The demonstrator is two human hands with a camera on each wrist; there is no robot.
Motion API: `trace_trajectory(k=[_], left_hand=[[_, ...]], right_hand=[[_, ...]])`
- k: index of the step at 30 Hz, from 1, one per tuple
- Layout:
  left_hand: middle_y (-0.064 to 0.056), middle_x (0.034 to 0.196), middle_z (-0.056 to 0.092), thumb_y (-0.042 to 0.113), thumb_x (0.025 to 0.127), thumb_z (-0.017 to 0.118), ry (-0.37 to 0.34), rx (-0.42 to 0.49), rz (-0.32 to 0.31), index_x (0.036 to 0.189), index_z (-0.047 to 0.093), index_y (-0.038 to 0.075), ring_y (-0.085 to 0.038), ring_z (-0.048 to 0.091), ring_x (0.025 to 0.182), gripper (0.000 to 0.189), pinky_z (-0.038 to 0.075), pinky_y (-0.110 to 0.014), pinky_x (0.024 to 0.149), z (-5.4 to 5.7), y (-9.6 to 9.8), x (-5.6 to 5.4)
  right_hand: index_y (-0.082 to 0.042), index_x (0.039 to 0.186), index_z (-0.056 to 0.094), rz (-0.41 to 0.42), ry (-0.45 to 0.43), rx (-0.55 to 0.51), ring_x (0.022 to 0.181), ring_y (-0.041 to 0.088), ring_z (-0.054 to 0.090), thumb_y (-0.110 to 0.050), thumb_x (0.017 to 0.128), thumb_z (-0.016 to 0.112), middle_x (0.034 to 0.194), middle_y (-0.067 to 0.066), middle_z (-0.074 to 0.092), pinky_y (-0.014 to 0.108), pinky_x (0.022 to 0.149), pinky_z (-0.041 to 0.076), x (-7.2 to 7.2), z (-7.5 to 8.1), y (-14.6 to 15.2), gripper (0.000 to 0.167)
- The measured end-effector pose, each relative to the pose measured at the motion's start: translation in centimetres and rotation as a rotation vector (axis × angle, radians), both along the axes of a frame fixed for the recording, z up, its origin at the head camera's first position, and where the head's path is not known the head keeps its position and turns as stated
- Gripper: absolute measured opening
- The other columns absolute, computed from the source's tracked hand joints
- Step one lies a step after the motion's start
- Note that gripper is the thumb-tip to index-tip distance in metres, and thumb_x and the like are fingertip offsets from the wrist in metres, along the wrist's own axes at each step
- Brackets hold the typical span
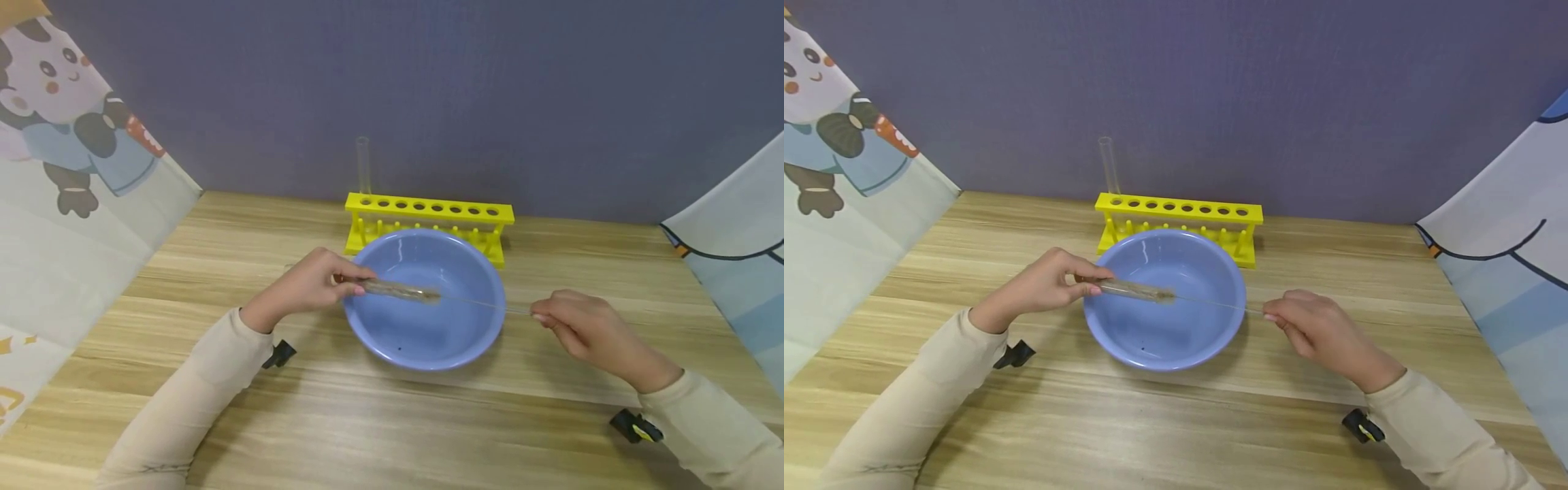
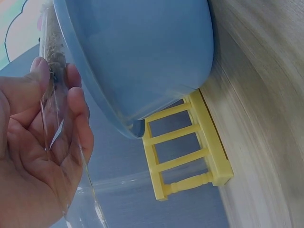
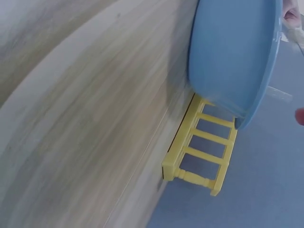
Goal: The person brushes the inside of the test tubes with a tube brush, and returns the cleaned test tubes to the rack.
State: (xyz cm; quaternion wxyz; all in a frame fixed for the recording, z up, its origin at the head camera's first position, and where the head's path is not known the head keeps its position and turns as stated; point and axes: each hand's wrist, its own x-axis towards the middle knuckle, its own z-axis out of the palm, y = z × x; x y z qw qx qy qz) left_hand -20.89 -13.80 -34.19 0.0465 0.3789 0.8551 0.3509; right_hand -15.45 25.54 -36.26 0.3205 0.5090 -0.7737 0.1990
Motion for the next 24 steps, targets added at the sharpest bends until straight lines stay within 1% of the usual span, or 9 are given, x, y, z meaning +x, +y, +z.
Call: trace_trajectory(k=[4, 7, 11, 13, 16, 19, 21, 24], left_hand=[[-0.012, 0.099, 0.071, 0.003, 0.083, 0.070, -0.014, -0.010, 0.018, 0.108, 0.071, 0.003, -0.013, 0.061, 0.067, 0.026, 0.051, -0.024, 0.056, 0.1, -0.2, 0.0], [-0.012, 0.100, 0.071, 0.003, 0.082, 0.070, -0.027, -0.012, 0.027, 0.109, 0.071, 0.003, -0.013, 0.061, 0.067, 0.026, 0.050, -0.024, 0.055, 0.1, -0.3, 0.0], [-0.012, 0.101, 0.071, 0.003, 0.082, 0.070, -0.031, -0.014, 0.028, 0.109, 0.070, 0.003, -0.013, 0.062, 0.069, 0.026, 0.050, -0.024, 0.055, 0.1, -0.4, 0.0], [-0.013, 0.102, 0.071, 0.004, 0.083, 0.070, -0.035, -0.015, 0.028, 0.109, 0.070, 0.002, -0.015, 0.063, 0.069, 0.026, 0.049, -0.024, 0.055, 0.1, -0.5, 0.0], [-0.012, 0.101, 0.071, 0.005, 0.083, 0.070, -0.050, -0.019, 0.032, 0.109, 0.070, 0.003, -0.016, 0.061, 0.066, 0.026, 0.046, -0.023, 0.053, 0.1, -0.6, 0.0], [-0.011, 0.100, 0.071, 0.006, 0.084, 0.070, -0.067, -0.022, 0.030, 0.110, 0.070, 0.003, -0.015, 0.056, 0.061, 0.026, 0.042, -0.022, 0.050, 0.1, -0.7, 0.0], [-0.010, 0.100, 0.071, 0.006, 0.084, 0.070, -0.068, -0.023, 0.026, 0.110, 0.070, 0.003, -0.011, 0.052, 0.058, 0.026, 0.040, -0.021, 0.049, 0.1, -0.8, 0.0], [-0.010, 0.100, 0.071, 0.006, 0.085, 0.069, -0.075, -0.019, 0.013, 0.110, 0.070, 0.002, -0.010, 0.048, 0.055, 0.026, 0.037, -0.021, 0.049, 0.1, -0.9, 0.0]], right_hand=[[-0.003, 0.087, 0.061, -0.023, 0.116, 0.052, 0.058, 0.002, 0.038, -0.023, 0.103, 0.038, 0.065, -0.009, 0.044, 0.014, 0.053, 0.037, 0.0, 0.3, 0.1, 0.034], [-0.002, 0.088, 0.060, -0.063, 0.187, 0.116, 0.059, 0.005, 0.043, -0.019, 0.103, 0.035, 0.067, -0.006, 0.048, 0.017, 0.056, 0.043, 0.1, 0.6, 0.3, 0.034], [0.001, 0.089, 0.060, -0.084, 0.276, 0.164, 0.062, 0.010, 0.048, -0.012, 0.102, 0.033, 0.070, 0.000, 0.054, 0.022, 0.059, 0.046, 0.1, 0.7, 0.5, 0.032], [0.002, 0.088, 0.060, -0.078, 0.309, 0.164, 0.062, 0.012, 0.049, -0.008, 0.101, 0.033, 0.071, 0.002, 0.056, 0.025, 0.059, 0.047, 0.1, 0.8, 0.6, 0.031], [0.005, 0.089, 0.060, -0.054, 0.337, 0.141, 0.062, 0.015, 0.050, -0.003, 0.099, 0.033, 0.072, 0.006, 0.059, 0.027, 0.059, 0.047, 0.2, 1.1, 0.5, 0.030], [0.007, 0.089, 0.061, -0.029, 0.368, 0.110, 0.062, 0.018, 0.052, 0.000, 0.097, 0.034, 0.074, 0.009, 0.062, 0.030, 0.058, 0.047, 0.4, 1.4, 0.3, 0.029], [0.008, 0.091, 0.061, -0.019, 0.399, 0.098, 0.062, 0.020, 0.053, 0.001, 0.098, 0.034, 0.076, 0.011, 0.064, 0.032, 0.058, 0.046, 0.5, 1.4, 0.3, 0.028], [0.009, 0.092, 0.060, -0.013, 0.453, 0.092, 0.062, 0.023, 0.055, 0.002, 0.099, 0.035, 0.079, 0.015, 0.065, 0.036, 0.058, 0.046, 0.5, 1.4, 0.4, 0.027]])
